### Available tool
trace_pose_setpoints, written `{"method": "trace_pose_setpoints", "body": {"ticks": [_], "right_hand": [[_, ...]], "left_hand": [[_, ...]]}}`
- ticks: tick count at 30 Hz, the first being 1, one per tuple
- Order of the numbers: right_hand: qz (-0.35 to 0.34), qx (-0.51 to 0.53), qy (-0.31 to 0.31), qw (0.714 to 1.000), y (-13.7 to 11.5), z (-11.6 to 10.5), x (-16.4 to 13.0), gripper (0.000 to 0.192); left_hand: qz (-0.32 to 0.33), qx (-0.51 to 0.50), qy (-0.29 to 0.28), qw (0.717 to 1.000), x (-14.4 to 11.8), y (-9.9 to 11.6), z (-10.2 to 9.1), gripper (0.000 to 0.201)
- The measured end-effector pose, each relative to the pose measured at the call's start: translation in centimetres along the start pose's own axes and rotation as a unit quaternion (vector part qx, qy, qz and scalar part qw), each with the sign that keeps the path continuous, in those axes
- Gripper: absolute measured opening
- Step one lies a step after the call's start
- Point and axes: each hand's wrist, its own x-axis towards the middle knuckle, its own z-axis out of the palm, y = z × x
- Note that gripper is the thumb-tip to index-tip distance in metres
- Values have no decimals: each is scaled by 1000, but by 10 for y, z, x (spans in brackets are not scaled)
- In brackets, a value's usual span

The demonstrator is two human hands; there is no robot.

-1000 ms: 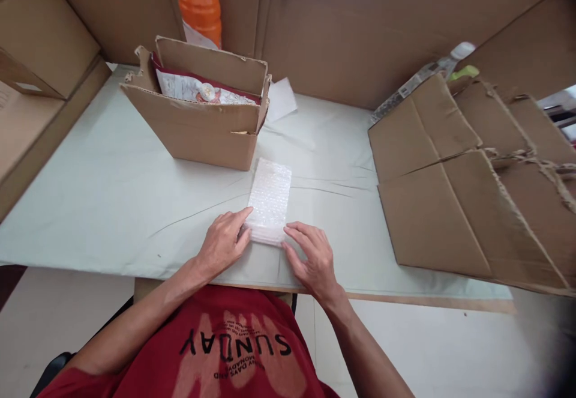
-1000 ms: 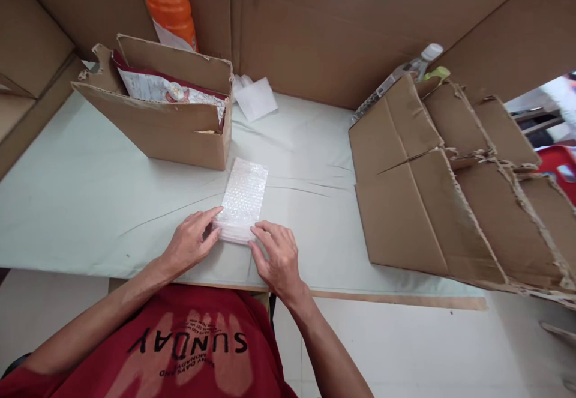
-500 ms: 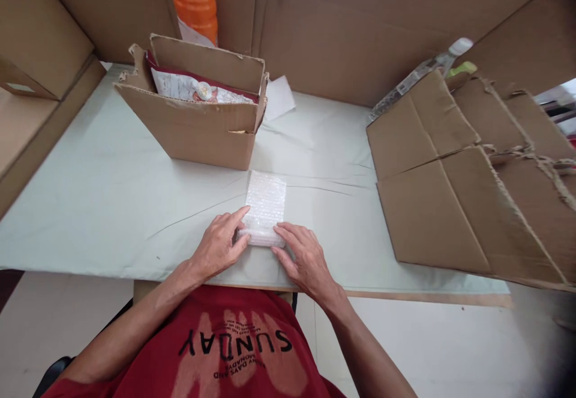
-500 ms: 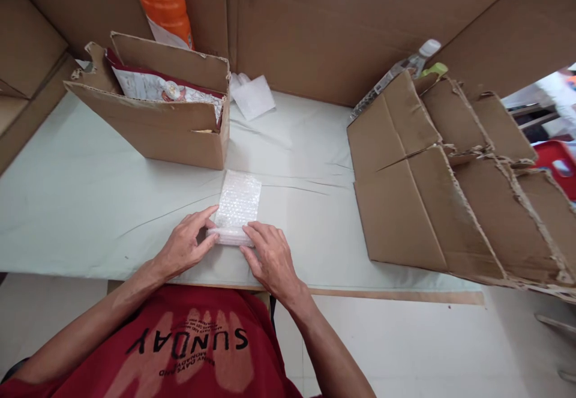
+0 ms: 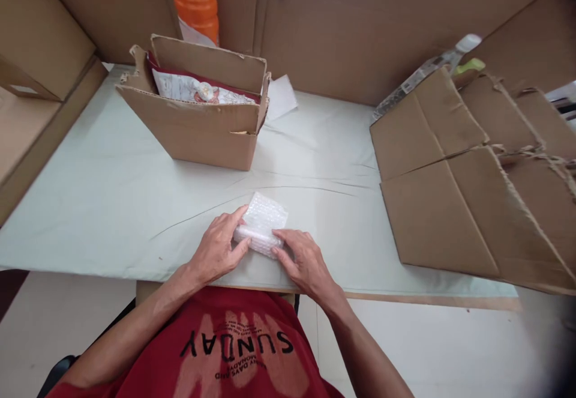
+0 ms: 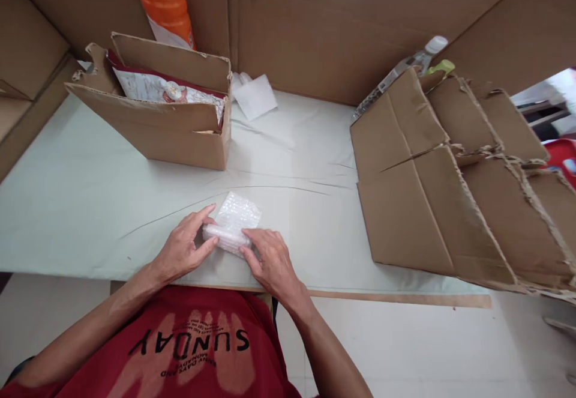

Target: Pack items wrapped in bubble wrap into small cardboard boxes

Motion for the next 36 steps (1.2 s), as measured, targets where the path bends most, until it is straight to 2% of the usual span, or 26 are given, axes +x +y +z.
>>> {"method": "trace_pose_setpoints", "body": {"ticks": [3, 5, 8, 10, 12, 14, 16, 17, 19, 22, 23, 25, 27, 29, 30, 32, 34, 36], "right_hand": [[-15, -74, 50, 996, -6, 2, -2, 32], [-34, -100, 38, 994, -7, 8, 2, 34], [-29, -81, 38, 996, -5, 19, 9, 27], [25, -20, 80, 996, -3, 22, 12, 23], [93, 67, 104, 988, -3, 23, 13, 23], [129, 149, 73, 978, -5, 21, 13, 23], [115, 192, 25, 974, -7, 18, 12, 21], [101, 196, 14, 975, -7, 17, 11, 21], [90, 192, 26, 977, -7, 12, 12, 28], [104, 227, 27, 968, -4, 7, 16, 51], [108, 248, 6, 963, -3, 6, 17, 51], [118, 276, -22, 954, -1, 7, 19, 36], [137, 276, 2, 951, 2, 9, 20, 24], [150, 263, 52, 952, 5, 8, 19, 22], [149, 255, 73, 952, 7, 8, 19, 21], [137, 239, 103, 956, 10, 4, 17, 18], [124, 221, 125, 959, 11, 0, 15, 15], [118, 204, 140, 962, 11, -4, 15, 14]], "left_hand": [[-17, 43, 24, 999, 11, -2, 4, 51], [-39, 48, 37, 997, 16, -3, 5, 48], [-116, -49, 48, 991, 13, -1, 4, 56], [-183, -176, 57, 965, 5, 1, 4, 65], [-229, -318, 58, 918, -2, 3, 4, 74], [-249, -430, 45, 867, -5, 6, 4, 85], [-266, -492, 33, 828, -2, 11, 5, 93], [-272, -505, 31, 819, 0, 14, 5, 94], [-272, -504, 35, 819, 3, 19, 5, 92], [-237, -475, 31, 847, 3, 23, 8, 86], [-218, -459, 21, 861, 2, 23, 8, 82], [-163, -394, 13, 904, 4, 19, 3, 74], [-85, -273, 60, 956, 13, 13, -15, 67], [10, -112, 158, 981, 31, 8, -45, 64], [57, -30, 208, 976, 43, 5, -63, 63], [129, 111, 278, 945, 70, -1, -98, 64], [152, 203, 298, 920, 97, -9, -124, 64], [149, 253, 290, 911, 120, -17, -137, 60]]}}
